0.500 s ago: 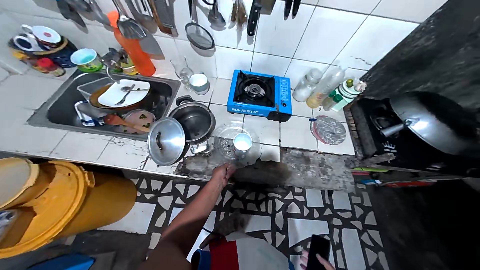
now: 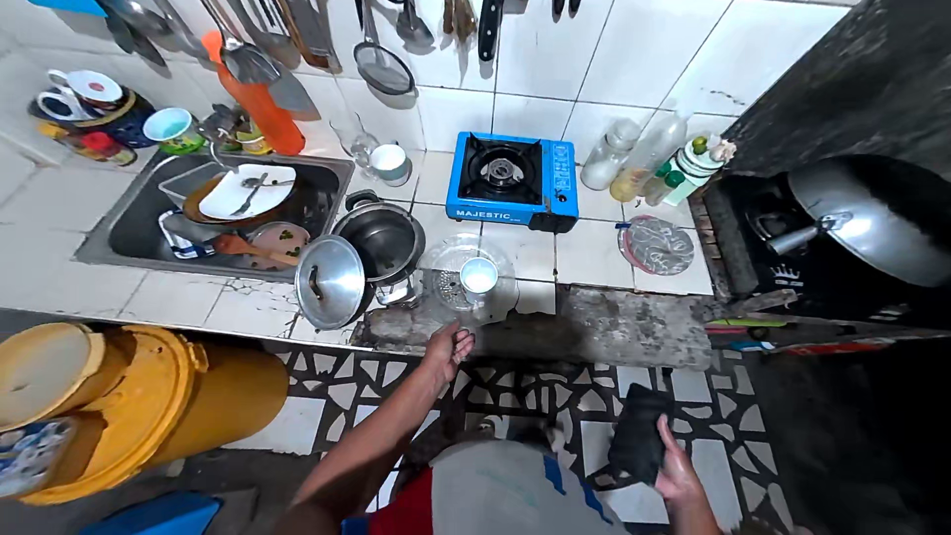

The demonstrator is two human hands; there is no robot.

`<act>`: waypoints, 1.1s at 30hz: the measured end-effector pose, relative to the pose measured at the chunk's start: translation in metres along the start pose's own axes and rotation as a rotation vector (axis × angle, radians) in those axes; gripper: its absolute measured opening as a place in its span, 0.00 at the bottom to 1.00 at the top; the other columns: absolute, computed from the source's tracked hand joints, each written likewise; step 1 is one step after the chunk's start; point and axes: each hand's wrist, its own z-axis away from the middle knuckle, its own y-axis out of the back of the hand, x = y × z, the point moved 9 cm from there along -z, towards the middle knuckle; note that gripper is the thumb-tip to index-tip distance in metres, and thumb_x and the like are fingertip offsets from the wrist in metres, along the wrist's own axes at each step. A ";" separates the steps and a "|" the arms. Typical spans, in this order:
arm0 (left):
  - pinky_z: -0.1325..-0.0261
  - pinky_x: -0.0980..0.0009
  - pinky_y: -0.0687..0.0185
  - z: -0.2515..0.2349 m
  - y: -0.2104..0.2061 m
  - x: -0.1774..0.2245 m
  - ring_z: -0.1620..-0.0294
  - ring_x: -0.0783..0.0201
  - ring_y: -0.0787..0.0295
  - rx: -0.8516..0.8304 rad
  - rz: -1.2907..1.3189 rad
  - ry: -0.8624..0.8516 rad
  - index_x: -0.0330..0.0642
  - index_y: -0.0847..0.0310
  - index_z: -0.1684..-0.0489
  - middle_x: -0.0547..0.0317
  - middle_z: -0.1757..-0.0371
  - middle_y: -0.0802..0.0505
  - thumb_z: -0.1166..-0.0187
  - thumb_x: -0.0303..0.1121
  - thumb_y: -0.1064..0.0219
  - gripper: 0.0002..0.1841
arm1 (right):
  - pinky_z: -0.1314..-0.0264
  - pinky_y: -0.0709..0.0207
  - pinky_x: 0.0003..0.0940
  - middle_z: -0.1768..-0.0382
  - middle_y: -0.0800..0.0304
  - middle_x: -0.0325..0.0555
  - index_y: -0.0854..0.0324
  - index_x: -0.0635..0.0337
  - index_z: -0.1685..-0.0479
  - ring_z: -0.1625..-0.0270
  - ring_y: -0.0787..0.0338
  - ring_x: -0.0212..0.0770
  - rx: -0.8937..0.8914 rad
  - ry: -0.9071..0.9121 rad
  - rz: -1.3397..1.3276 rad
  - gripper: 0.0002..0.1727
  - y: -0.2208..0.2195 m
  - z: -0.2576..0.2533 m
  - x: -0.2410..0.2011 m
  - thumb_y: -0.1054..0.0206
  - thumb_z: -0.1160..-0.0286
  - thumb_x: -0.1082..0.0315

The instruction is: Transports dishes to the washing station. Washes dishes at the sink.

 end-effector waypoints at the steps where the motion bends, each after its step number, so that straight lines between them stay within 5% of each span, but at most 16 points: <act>1: 0.56 0.68 0.12 0.007 0.003 -0.005 0.61 0.60 0.10 0.001 -0.013 0.013 0.38 0.33 0.24 0.47 0.51 0.11 0.07 0.40 0.45 0.21 | 0.51 0.07 0.46 0.50 0.05 0.47 0.24 0.50 0.31 0.51 0.04 0.42 0.051 -0.006 0.050 0.33 -0.005 -0.005 -0.011 0.58 0.11 0.35; 6: 0.51 0.69 0.11 0.025 0.024 -0.030 0.55 0.61 0.08 0.058 0.010 0.065 0.37 0.32 0.23 0.46 0.45 0.09 0.08 0.40 0.45 0.21 | 0.49 0.09 0.48 0.50 0.07 0.50 0.26 0.55 0.27 0.50 0.05 0.45 0.085 -0.052 0.271 0.27 -0.045 -0.060 -0.084 0.52 0.08 0.45; 10: 0.54 0.70 0.11 0.030 0.043 -0.044 0.58 0.63 0.07 0.151 0.091 0.038 0.37 0.27 0.29 0.49 0.49 0.07 0.08 0.40 0.45 0.19 | 0.49 0.10 0.50 0.47 0.08 0.53 0.28 0.57 0.23 0.50 0.06 0.47 0.095 0.012 0.474 0.31 -0.085 -0.130 -0.147 0.50 0.09 0.42; 15: 0.60 0.71 0.10 0.033 0.051 -0.061 0.63 0.65 0.07 0.275 0.326 -0.040 0.38 0.27 0.35 0.53 0.56 0.07 0.07 0.40 0.47 0.16 | 0.29 0.19 0.54 0.31 0.16 0.59 0.28 0.61 0.20 0.31 0.13 0.49 0.152 0.184 0.720 0.36 -0.130 -0.206 -0.233 0.56 0.08 0.40; 19: 0.61 0.71 0.09 0.034 0.041 -0.083 0.66 0.64 0.07 0.343 0.398 -0.034 0.39 0.24 0.40 0.53 0.58 0.07 0.07 0.40 0.49 0.15 | 0.36 0.16 0.55 0.38 0.12 0.58 0.25 0.59 0.24 0.38 0.10 0.51 0.151 0.248 0.728 0.36 -0.132 -0.253 -0.304 0.53 0.11 0.36; 23: 0.61 0.71 0.09 0.036 0.027 -0.093 0.65 0.65 0.07 0.355 0.416 -0.034 0.40 0.27 0.33 0.54 0.56 0.07 0.06 0.41 0.50 0.17 | 0.31 0.22 0.62 0.30 0.17 0.60 0.30 0.53 0.17 0.30 0.15 0.56 0.208 0.272 0.872 0.40 -0.103 -0.294 -0.377 0.52 0.15 0.31; 27: 0.62 0.72 0.09 0.045 0.022 -0.095 0.66 0.65 0.07 0.403 0.442 -0.034 0.40 0.29 0.32 0.53 0.56 0.07 0.06 0.40 0.49 0.16 | 0.31 0.22 0.61 0.30 0.18 0.61 0.31 0.57 0.17 0.31 0.15 0.56 0.196 0.218 0.953 0.41 -0.080 -0.330 -0.383 0.54 0.13 0.31; 33: 0.63 0.72 0.09 0.056 0.026 -0.096 0.67 0.65 0.07 0.438 0.503 -0.071 0.40 0.29 0.33 0.53 0.56 0.07 0.06 0.40 0.50 0.16 | 0.25 0.26 0.62 0.27 0.19 0.62 0.28 0.59 0.19 0.25 0.18 0.56 0.157 0.214 1.022 0.40 -0.122 -0.311 -0.328 0.59 0.10 0.34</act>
